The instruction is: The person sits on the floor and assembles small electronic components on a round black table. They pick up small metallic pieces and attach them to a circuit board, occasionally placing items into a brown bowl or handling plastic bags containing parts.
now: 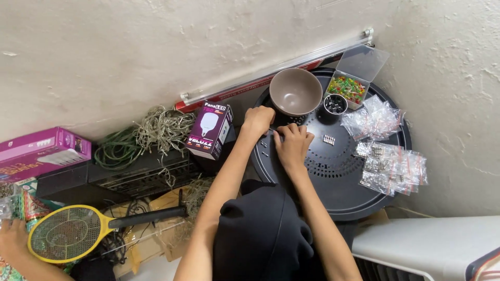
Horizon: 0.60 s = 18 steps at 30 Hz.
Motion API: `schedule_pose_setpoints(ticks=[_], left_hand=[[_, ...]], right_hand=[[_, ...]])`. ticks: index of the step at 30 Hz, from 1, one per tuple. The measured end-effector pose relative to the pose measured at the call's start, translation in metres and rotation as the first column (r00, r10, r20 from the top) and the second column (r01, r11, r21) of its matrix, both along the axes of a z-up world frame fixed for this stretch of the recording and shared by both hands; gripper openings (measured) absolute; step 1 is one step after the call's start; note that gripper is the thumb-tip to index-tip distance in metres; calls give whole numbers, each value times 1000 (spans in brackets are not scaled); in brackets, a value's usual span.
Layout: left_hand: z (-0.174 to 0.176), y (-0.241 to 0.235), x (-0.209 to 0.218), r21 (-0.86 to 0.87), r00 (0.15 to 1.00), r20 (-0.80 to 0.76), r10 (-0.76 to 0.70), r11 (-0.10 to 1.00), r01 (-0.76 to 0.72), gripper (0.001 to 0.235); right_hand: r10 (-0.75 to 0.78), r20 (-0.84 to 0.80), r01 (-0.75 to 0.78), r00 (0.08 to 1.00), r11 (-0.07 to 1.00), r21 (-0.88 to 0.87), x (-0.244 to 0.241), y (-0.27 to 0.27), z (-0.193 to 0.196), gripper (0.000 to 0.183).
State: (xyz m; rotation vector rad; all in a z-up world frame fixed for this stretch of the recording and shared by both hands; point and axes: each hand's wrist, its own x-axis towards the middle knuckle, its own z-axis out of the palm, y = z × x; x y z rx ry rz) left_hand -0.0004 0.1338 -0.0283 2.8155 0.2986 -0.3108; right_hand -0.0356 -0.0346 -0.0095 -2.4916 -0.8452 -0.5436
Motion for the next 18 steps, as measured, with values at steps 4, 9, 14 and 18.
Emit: schedule_pose_setpoints(ticks=[4, 9, 14, 18], left_hand=[[-8, 1, 3, 56, 1000, -10, -9, 998, 10, 27], [-3, -5, 1, 25, 1000, -6, 31, 999, -30, 26], [34, -18, -13, -52, 998, 60, 36, 998, -33, 19], [32, -37, -4, -83, 998, 54, 26, 996, -22, 18]], right_hand=[[4, -10, -4, 1000, 1000, 13, 1, 6, -2, 8], [14, 23, -14, 1000, 1000, 19, 4, 8, -10, 7], [-40, 29, 39, 999, 999, 19, 0, -4, -6, 7], [-143, 103, 145, 984, 989, -18, 2, -27, 0, 13]])
